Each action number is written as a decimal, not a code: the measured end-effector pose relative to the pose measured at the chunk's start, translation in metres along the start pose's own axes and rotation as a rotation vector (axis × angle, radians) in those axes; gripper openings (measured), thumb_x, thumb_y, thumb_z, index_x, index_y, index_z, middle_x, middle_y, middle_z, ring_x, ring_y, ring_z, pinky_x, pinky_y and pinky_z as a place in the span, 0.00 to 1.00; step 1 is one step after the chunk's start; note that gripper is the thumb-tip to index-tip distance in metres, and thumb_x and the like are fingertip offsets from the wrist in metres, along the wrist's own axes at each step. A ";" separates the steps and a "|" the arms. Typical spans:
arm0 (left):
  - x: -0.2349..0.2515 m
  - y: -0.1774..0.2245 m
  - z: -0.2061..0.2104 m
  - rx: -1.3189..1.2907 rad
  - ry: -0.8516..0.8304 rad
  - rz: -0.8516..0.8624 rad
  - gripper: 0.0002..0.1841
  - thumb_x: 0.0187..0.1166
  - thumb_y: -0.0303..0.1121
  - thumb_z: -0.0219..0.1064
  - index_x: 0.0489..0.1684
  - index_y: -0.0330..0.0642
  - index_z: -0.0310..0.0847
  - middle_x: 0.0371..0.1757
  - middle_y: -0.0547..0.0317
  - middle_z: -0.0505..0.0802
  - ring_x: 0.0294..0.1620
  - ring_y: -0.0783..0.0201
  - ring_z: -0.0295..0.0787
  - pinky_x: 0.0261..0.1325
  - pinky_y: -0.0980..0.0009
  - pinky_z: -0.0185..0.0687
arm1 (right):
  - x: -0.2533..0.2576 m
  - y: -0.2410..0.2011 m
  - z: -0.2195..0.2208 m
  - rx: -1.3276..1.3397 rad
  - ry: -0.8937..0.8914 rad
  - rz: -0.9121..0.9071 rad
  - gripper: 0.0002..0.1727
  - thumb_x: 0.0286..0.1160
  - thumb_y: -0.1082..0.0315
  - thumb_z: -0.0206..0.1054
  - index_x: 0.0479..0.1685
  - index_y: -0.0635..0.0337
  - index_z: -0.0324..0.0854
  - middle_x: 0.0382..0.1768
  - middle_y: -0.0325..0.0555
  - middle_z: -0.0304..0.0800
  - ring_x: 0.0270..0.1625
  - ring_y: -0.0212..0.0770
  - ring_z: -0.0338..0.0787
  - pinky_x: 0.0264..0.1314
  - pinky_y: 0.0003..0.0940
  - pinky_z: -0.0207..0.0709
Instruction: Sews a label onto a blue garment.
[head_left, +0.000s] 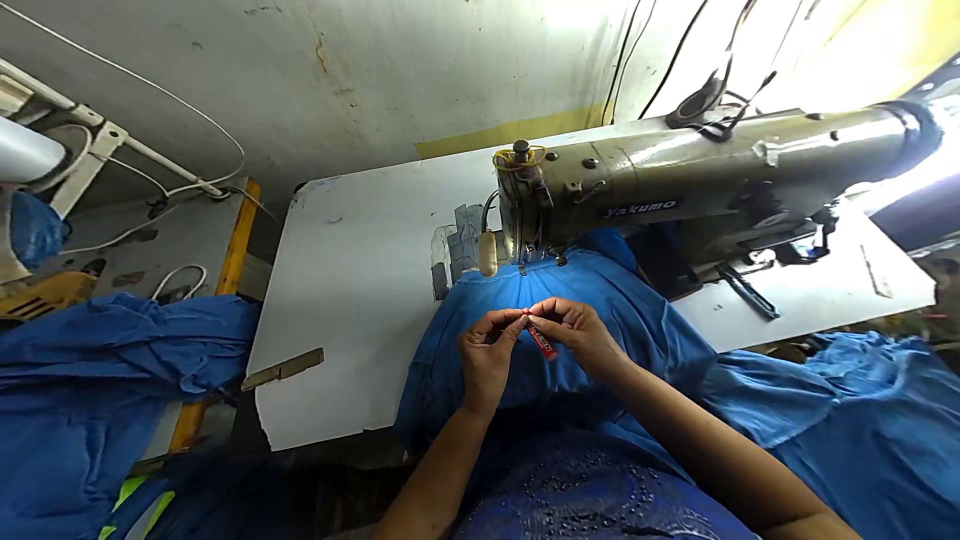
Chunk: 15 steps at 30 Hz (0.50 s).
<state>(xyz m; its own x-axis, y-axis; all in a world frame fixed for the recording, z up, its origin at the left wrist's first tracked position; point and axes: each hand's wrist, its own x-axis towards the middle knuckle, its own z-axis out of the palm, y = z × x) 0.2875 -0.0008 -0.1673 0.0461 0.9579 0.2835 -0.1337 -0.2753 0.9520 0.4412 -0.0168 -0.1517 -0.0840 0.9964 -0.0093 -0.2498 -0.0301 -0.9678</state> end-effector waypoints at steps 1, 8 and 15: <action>0.000 -0.001 0.000 0.012 0.000 0.017 0.05 0.71 0.17 0.71 0.39 0.31 0.91 0.36 0.61 0.97 0.35 0.75 0.93 0.39 0.78 0.91 | 0.000 0.000 0.000 -0.008 -0.013 -0.013 0.04 0.80 0.78 0.63 0.46 0.66 0.83 0.37 0.36 0.91 0.37 0.25 0.90 0.46 0.21 0.86; -0.004 -0.002 -0.001 0.087 -0.054 0.085 0.05 0.74 0.18 0.69 0.41 0.28 0.90 0.39 0.58 0.96 0.37 0.74 0.93 0.44 0.77 0.92 | 0.000 0.011 -0.012 -0.544 -0.025 -0.491 0.09 0.81 0.72 0.65 0.47 0.70 0.89 0.42 0.47 0.91 0.45 0.26 0.90 0.53 0.19 0.84; -0.013 0.002 0.001 0.047 -0.093 0.029 0.05 0.78 0.21 0.65 0.42 0.30 0.87 0.42 0.61 0.95 0.43 0.73 0.92 0.49 0.74 0.91 | 0.003 0.007 -0.018 -0.471 -0.046 -0.505 0.09 0.80 0.72 0.68 0.46 0.71 0.88 0.42 0.44 0.92 0.44 0.23 0.90 0.52 0.17 0.84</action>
<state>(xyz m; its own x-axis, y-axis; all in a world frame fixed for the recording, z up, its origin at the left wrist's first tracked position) 0.2875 -0.0133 -0.1691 0.1346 0.9385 0.3181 -0.0898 -0.3081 0.9471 0.4561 -0.0125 -0.1634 -0.1110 0.8747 0.4718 0.1757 0.4845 -0.8570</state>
